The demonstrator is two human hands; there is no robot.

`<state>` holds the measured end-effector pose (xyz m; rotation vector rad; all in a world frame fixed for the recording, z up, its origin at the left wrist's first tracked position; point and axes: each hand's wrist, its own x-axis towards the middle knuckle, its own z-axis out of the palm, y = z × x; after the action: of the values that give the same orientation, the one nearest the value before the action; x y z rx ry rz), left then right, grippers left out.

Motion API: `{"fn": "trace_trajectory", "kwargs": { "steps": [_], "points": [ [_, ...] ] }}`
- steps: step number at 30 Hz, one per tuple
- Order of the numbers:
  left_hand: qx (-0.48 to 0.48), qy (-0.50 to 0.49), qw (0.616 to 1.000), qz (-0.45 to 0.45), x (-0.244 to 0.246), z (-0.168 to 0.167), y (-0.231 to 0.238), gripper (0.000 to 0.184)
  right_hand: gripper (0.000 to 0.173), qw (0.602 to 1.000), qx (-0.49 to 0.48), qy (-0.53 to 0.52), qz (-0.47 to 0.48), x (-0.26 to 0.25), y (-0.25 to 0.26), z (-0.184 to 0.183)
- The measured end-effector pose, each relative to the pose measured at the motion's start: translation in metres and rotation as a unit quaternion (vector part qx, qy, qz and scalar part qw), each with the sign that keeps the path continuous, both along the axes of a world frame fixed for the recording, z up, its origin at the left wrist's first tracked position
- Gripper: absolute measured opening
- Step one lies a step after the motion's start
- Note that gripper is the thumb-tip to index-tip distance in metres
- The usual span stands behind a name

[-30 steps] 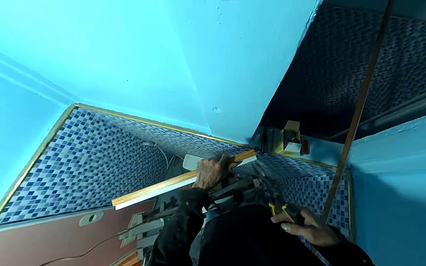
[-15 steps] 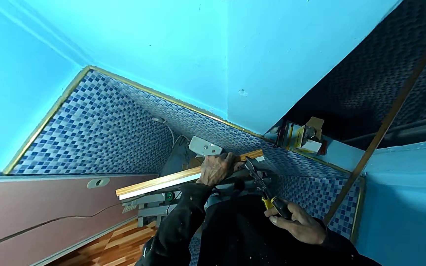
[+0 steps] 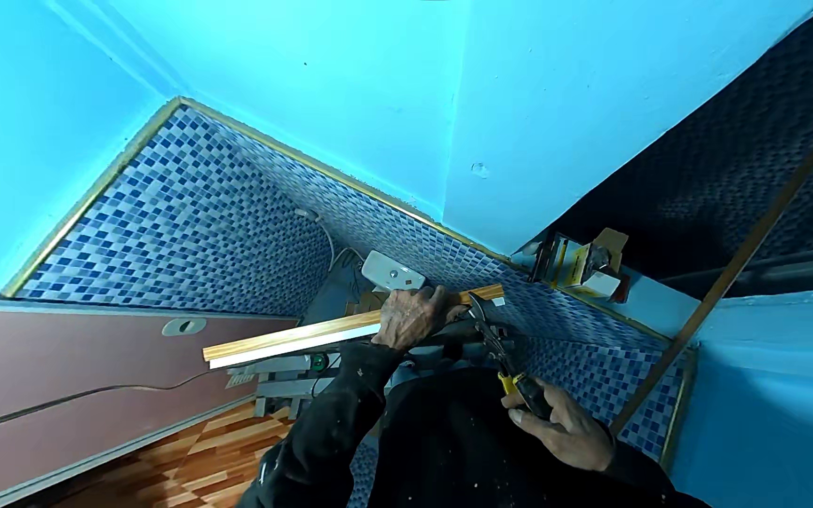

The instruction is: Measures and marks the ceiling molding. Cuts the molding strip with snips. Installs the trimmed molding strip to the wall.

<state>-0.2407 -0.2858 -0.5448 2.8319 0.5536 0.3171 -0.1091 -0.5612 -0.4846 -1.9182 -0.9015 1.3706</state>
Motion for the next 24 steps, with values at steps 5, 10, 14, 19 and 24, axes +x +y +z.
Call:
{"fn": "trace_trajectory", "kwargs": {
  "steps": [5, 10, 14, 19, 24],
  "points": [
    [0.012, -0.015, 1.000, 0.000, -0.0011, 0.0007, -0.0022, 0.051, 0.044, 1.000, -0.001, -0.009, 0.004, -0.0013, -0.0015, 0.0012],
    [0.008, -0.015, 1.000, -0.002, -0.0028, 0.0042, -0.0027, 0.050, 0.046, 1.000, -0.008, -0.011, 0.008, -0.0015, -0.0018, 0.0034],
    [0.010, -0.012, 1.000, 0.001, -0.0039, 0.0048, -0.0039, 0.050, 0.047, 1.000, -0.014, -0.013, 0.015, -0.0008, -0.0015, 0.0056],
    [0.009, -0.007, 1.000, 0.010, -0.0060, 0.0061, -0.0048, 0.050, 0.046, 0.999, -0.021, -0.017, 0.025, 0.0007, 0.0005, 0.0073],
    [0.010, 0.000, 1.000, 0.009, -0.0087, 0.0092, -0.0043, 0.052, 0.044, 0.999, -0.025, -0.020, 0.037, 0.0026, 0.0022, 0.0089]
  ]
}}
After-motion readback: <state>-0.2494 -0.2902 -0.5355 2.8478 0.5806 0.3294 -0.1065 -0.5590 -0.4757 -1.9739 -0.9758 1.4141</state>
